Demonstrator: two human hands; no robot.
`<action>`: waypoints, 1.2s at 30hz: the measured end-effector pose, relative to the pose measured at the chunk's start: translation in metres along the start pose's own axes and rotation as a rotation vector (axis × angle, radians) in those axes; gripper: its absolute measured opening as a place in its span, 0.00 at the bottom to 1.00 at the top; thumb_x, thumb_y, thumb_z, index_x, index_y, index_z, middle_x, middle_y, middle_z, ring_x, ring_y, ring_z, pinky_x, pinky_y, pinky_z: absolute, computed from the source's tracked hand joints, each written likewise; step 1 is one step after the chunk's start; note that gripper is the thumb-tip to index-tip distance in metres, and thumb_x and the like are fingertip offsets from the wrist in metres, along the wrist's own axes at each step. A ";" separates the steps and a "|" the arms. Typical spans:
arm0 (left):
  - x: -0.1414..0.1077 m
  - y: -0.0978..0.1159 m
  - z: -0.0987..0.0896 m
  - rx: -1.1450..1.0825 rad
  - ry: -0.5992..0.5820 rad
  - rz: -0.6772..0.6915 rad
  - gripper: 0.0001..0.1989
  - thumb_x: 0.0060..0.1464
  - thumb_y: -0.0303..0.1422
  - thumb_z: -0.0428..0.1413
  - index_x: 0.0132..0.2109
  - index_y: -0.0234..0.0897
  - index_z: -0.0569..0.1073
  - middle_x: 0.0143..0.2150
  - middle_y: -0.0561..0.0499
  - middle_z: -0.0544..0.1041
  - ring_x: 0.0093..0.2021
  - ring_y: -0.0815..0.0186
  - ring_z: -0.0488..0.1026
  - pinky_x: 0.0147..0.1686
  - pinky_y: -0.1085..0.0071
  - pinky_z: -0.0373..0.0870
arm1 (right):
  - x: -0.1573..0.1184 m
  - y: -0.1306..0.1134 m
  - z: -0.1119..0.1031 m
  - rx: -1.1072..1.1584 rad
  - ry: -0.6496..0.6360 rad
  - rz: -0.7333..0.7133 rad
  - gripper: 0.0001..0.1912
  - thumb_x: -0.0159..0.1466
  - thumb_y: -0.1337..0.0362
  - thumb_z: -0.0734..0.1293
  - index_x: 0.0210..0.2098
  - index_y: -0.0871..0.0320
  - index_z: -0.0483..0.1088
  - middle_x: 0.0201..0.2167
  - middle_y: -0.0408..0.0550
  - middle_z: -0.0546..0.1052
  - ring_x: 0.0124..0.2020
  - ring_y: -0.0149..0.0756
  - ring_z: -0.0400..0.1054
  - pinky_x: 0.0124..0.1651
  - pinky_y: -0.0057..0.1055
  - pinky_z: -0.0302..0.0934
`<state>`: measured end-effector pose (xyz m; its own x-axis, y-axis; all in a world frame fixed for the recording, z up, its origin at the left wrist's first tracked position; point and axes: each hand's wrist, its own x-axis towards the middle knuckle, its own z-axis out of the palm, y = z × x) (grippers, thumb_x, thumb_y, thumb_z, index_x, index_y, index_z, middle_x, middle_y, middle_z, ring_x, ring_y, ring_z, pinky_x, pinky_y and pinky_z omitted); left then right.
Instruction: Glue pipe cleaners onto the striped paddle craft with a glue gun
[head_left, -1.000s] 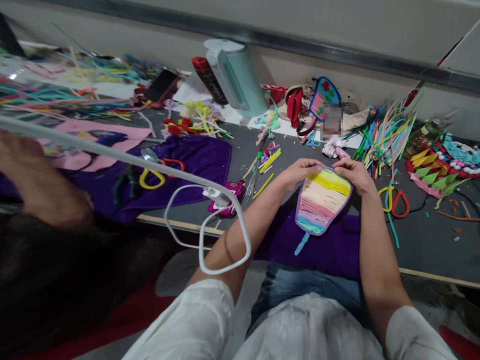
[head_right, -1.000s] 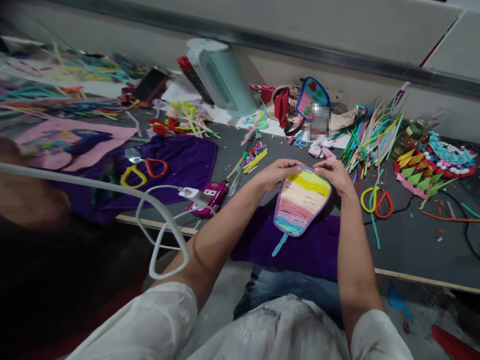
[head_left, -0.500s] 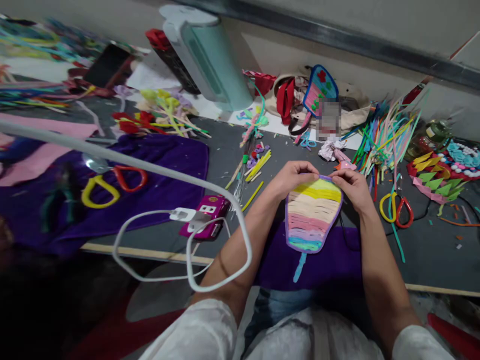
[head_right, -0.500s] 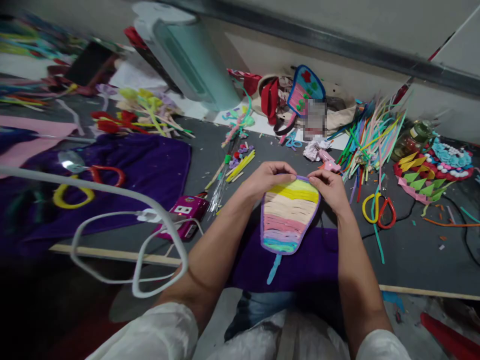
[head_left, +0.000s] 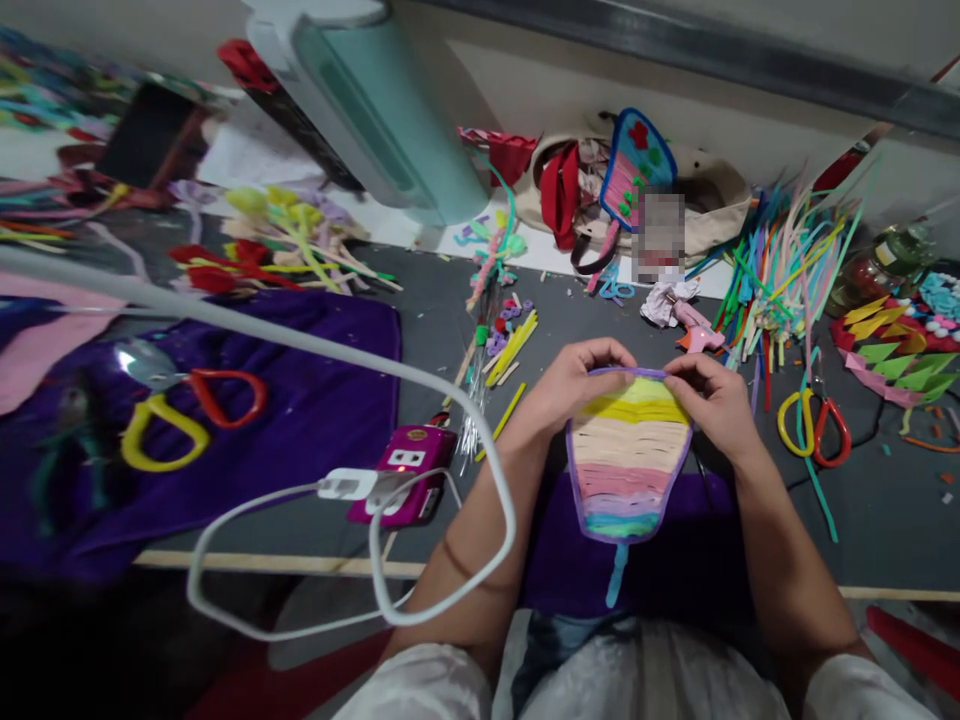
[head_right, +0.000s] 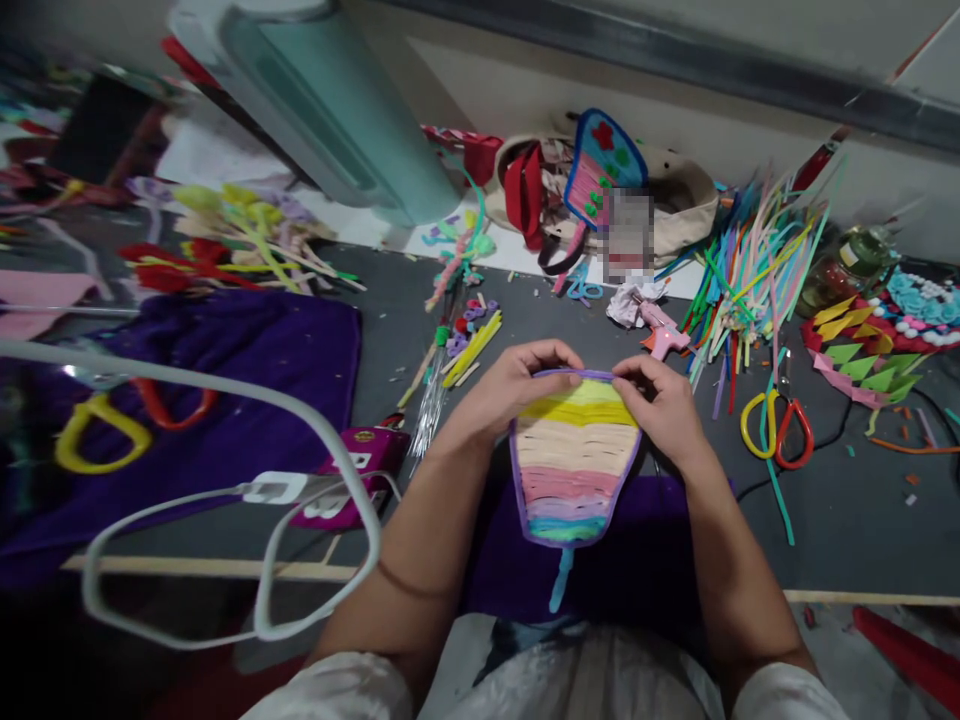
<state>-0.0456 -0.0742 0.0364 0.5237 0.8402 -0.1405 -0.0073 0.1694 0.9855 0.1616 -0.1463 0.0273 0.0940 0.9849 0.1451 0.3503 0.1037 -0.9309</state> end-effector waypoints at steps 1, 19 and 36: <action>0.000 0.000 0.000 -0.017 0.001 -0.009 0.12 0.46 0.37 0.68 0.36 0.36 0.77 0.29 0.56 0.74 0.28 0.72 0.69 0.29 0.76 0.65 | -0.001 -0.001 0.000 0.003 0.004 0.013 0.07 0.64 0.59 0.70 0.38 0.55 0.78 0.32 0.43 0.79 0.31 0.32 0.70 0.34 0.30 0.61; 0.017 -0.027 -0.031 0.433 0.332 0.251 0.23 0.56 0.37 0.64 0.57 0.38 0.72 0.55 0.42 0.77 0.56 0.56 0.74 0.58 0.58 0.72 | 0.017 0.028 0.011 0.290 0.458 0.326 0.11 0.54 0.55 0.70 0.30 0.52 0.66 0.21 0.37 0.67 0.21 0.30 0.59 0.23 0.28 0.56; 0.028 -0.045 0.005 0.987 -0.028 0.253 0.09 0.57 0.29 0.59 0.45 0.39 0.80 0.46 0.45 0.79 0.48 0.54 0.76 0.49 0.59 0.71 | 0.002 0.019 0.017 -0.506 -0.059 0.267 0.09 0.63 0.68 0.68 0.26 0.52 0.71 0.20 0.43 0.74 0.26 0.39 0.71 0.35 0.34 0.58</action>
<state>-0.0264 -0.0604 -0.0112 0.6239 0.7781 0.0725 0.5785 -0.5223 0.6265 0.1528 -0.1397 0.0040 0.1933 0.9755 -0.1051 0.7254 -0.2142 -0.6541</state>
